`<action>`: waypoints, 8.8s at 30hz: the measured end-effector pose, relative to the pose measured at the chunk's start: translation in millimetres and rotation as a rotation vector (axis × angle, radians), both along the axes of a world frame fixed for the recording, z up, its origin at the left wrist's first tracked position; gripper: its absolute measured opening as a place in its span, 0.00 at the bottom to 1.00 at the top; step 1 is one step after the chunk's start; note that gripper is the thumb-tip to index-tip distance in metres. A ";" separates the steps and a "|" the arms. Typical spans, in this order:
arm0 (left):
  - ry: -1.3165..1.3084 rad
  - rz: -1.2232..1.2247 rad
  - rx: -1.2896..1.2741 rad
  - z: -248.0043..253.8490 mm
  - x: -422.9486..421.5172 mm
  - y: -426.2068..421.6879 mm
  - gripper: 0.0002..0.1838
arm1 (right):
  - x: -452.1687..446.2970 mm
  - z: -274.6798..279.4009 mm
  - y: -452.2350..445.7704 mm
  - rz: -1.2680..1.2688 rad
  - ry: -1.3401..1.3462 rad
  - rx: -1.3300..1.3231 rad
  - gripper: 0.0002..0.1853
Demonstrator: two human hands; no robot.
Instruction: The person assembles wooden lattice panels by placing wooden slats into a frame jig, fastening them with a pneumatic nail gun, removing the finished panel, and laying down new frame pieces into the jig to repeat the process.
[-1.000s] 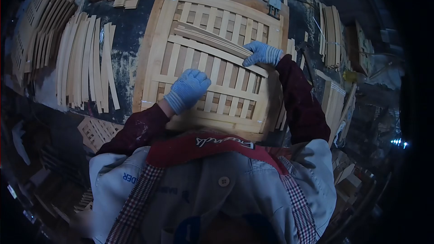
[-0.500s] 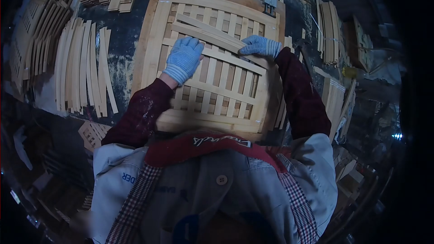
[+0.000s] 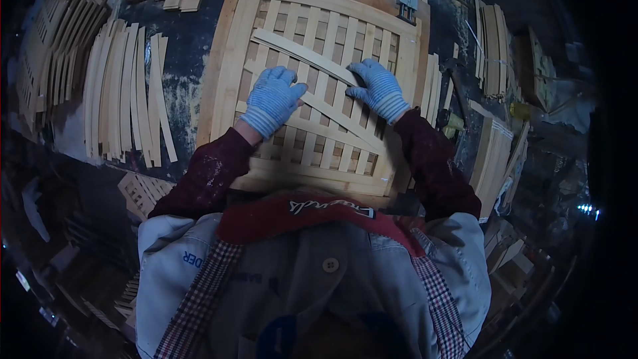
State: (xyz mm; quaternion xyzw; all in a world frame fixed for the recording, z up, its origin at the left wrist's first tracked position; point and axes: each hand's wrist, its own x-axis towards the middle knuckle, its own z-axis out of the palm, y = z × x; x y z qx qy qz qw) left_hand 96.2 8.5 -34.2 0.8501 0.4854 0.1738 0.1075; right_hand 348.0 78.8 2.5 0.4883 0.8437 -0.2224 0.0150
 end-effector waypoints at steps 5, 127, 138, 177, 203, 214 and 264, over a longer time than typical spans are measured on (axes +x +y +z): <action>-0.021 -0.020 0.051 -5.3 -1.0 -1.0 0.12 | 5.8 -4.1 7.6 0.018 0.111 -0.099 0.22; 0.120 -0.161 -0.037 -3.3 -9.0 51.5 0.24 | -7.3 -11.8 -138.6 -0.284 -0.080 0.122 0.46; 0.127 -0.384 -0.097 2.0 -62.3 108.5 0.15 | -8.8 -9.1 -134.5 -0.322 -0.137 0.122 0.41; 0.232 -0.141 -0.090 6.1 16.6 29.8 0.43 | -5.0 -50.8 -48.6 -0.302 -0.218 0.285 0.43; 0.154 -0.075 -0.084 -2.2 3.9 12.8 0.44 | -10.3 -24.8 -129.2 -0.377 -0.119 0.210 0.48; 0.283 -0.012 -0.023 -20.2 -0.2 38.9 0.42 | -12.0 -40.8 -106.9 -0.401 -0.069 0.236 0.46; 0.033 -0.335 0.062 3.5 10.7 -43.8 0.21 | -2.0 22.4 -128.6 0.009 -0.486 0.127 0.20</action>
